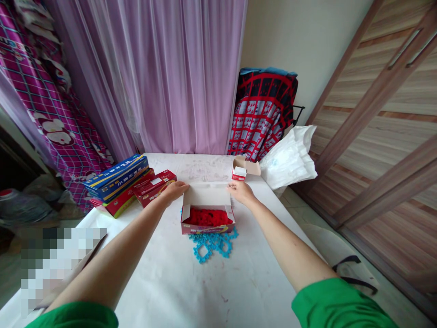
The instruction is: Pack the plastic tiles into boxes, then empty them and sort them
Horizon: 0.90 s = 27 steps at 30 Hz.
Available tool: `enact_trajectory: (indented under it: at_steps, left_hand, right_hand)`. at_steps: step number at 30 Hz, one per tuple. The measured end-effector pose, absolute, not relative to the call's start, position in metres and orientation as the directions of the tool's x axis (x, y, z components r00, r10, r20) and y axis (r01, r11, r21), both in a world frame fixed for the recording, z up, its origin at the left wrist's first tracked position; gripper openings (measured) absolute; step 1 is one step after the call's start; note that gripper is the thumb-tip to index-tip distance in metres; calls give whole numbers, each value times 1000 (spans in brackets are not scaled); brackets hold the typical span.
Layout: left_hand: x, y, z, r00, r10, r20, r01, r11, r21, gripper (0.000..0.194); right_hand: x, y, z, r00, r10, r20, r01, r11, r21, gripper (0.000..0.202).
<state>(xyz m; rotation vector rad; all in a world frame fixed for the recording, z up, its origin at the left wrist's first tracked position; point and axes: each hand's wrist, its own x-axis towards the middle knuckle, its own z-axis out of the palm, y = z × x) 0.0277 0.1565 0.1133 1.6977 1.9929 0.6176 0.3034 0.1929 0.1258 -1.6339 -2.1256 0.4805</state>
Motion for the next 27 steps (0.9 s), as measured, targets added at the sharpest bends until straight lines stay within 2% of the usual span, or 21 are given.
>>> enact_trajectory:
  at_steps: [3, 5, 7, 10, 14, 16, 19, 22, 27]
  left_hand:
    - [29, 158, 102, -188, 982, -26, 793, 168, 586, 39]
    - [30, 155, 98, -206, 978, 23, 814, 158, 560, 40]
    - [31, 146, 97, -191, 977, 93, 843, 115, 525, 39]
    - [33, 122, 101, -128, 970, 208, 889, 19, 458, 38]
    - [31, 88, 107, 56, 954, 295, 937, -152, 314, 41]
    - [28, 81, 108, 167, 957, 238, 940, -227, 256, 41]
    - [22, 82, 107, 239, 964, 118, 926, -263, 270, 44]
    - [18, 89, 107, 257, 966, 40, 920, -257, 294, 52]
    - [20, 96, 111, 235, 965, -114, 925, -186, 332, 42]
  right_hand:
    - [302, 190, 117, -178, 973, 148, 840, 229, -492, 25]
    - [303, 185, 114, -223, 958, 182, 865, 281, -416, 27]
    - [307, 179, 112, -327, 920, 219, 873, 382, -304, 21]
    - [315, 167, 111, -486, 841, 238, 836, 527, -153, 23]
    - [327, 156, 111, -623, 768, 150, 765, 638, -91, 48]
    - [330, 154, 113, -666, 740, 93, 735, 672, -88, 55]
    - [333, 157, 115, -712, 701, 30, 694, 710, -117, 56]
    - [332, 160, 116, -736, 677, -25, 671, 724, -157, 54]
    - [327, 160, 114, -719, 693, -52, 689, 702, -180, 43]
